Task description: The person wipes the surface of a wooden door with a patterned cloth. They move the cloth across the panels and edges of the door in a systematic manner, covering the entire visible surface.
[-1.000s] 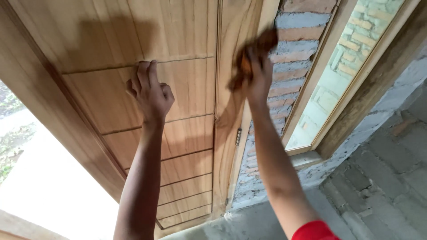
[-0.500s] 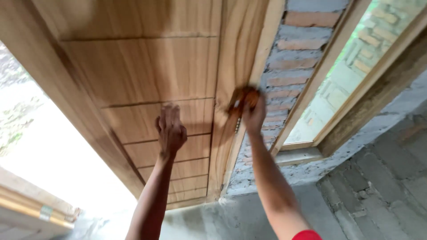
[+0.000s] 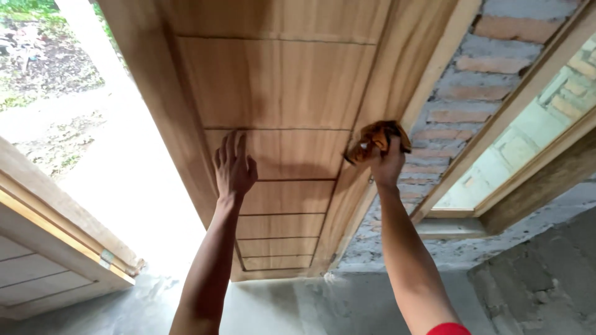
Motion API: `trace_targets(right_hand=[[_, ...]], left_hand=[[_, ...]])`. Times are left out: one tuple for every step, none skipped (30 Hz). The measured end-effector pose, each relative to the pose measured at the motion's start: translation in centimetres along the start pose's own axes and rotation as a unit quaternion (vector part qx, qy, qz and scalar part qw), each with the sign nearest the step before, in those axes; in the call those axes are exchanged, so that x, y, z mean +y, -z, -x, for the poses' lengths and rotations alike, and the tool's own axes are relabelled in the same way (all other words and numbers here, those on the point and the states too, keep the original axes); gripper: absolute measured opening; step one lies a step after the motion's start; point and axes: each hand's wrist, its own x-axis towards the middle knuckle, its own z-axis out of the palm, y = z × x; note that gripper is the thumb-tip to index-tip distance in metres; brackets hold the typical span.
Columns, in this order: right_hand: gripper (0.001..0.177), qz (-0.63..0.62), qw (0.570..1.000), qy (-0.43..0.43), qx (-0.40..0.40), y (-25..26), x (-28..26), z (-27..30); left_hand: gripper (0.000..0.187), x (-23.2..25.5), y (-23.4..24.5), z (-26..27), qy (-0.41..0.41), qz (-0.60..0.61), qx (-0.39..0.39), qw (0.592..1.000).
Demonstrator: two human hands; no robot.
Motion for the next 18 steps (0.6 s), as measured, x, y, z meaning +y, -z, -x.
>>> trace_targets(right_hand=[[0.029, -0.015, 0.999, -0.021, 0.031, -0.1, -1.1, -0.3], [0.025, -0.028, 0.997, -0.044, 0.061, 0.0, -2.3, -0.4], [0.025, -0.026, 0.997, -0.044, 0.062, -0.2, -4.4, -1.1], [0.024, -0.092, 0.992, -0.037, 0.079, -0.5, -6.7, -2.0], [0.024, -0.157, 0.983, -0.029, 0.095, -0.8, -9.0, -2.8], [0.024, -0.156, 0.982, -0.029, 0.098, -1.2, -10.4, -2.9], [0.027, -0.160, 0.982, -0.031, 0.096, -1.6, -11.8, -3.1], [0.029, -0.164, 0.982, -0.034, 0.094, -1.9, -13.2, -2.9], [0.029, -0.162, 0.981, -0.036, 0.096, -3.8, -12.5, -2.2], [0.037, -0.164, 0.979, -0.050, 0.113, -5.7, -11.9, -1.4], [0.046, -0.166, 0.975, -0.064, 0.130, -7.6, -11.3, -0.6], [0.046, -0.167, 0.975, -0.064, 0.132, -9.1, -12.5, 0.3], [0.043, -0.164, 0.975, -0.071, 0.133, -10.6, -13.6, 1.2], [0.040, -0.160, 0.975, -0.078, 0.133, -12.0, -14.7, 2.1], [0.040, -0.161, 0.975, -0.079, 0.134, -14.1, -17.0, 3.1], [0.044, -0.184, 0.974, -0.069, 0.111, -15.9, -19.1, 4.1], [0.048, -0.207, 0.972, -0.059, 0.089, -17.6, -21.1, 5.1], [0.048, -0.203, 0.973, -0.060, 0.091, -17.9, -23.3, 5.8]], left_hand=[[0.064, -1.7, -0.4, 0.2, 0.004, -0.020, 0.006, 1.000], [0.068, -3.3, -0.8, 0.5, 0.007, -0.039, 0.010, 0.999], [0.068, -4.3, -0.6, 0.2, 0.006, -0.038, 0.010, 0.999], [0.074, -5.4, -0.4, -0.3, 0.031, -0.053, 0.029, 0.998], [0.080, -6.6, -0.3, -0.9, 0.056, -0.068, 0.049, 0.995], [0.080, -7.5, 0.2, -1.4, 0.053, -0.066, 0.049, 0.995], [0.085, -8.5, 0.6, -1.9, 0.091, -0.047, 0.062, 0.993], [0.091, -9.5, 1.1, -2.2, 0.128, -0.028, 0.071, 0.989], [0.091, -10.4, 1.0, -2.4, 0.126, -0.027, 0.070, 0.989], [0.096, -11.3, 0.9, -2.5, 0.155, -0.010, 0.056, 0.986], [0.103, -12.2, 0.8, -2.7, 0.184, 0.007, 0.042, 0.982], [0.103, -12.4, 1.2, -2.9, 0.182, 0.007, 0.043, 0.982], [0.101, -12.5, 1.6, -3.2, 0.196, 0.076, 0.031, 0.977], [0.099, -12.6, 2.0, -3.3, 0.209, 0.144, 0.018, 0.967], [0.099, -12.8, 2.6, -3.6, 0.208, 0.144, 0.018, 0.967], [0.096, -12.8, 3.2, -3.9, 0.231, 0.205, -0.013, 0.951], [0.094, -12.7, 3.7, -4.1, 0.253, 0.265, -0.043, 0.929], [0.094, -13.2, 3.8, -4.0, 0.252, 0.269, -0.047, 0.929]])
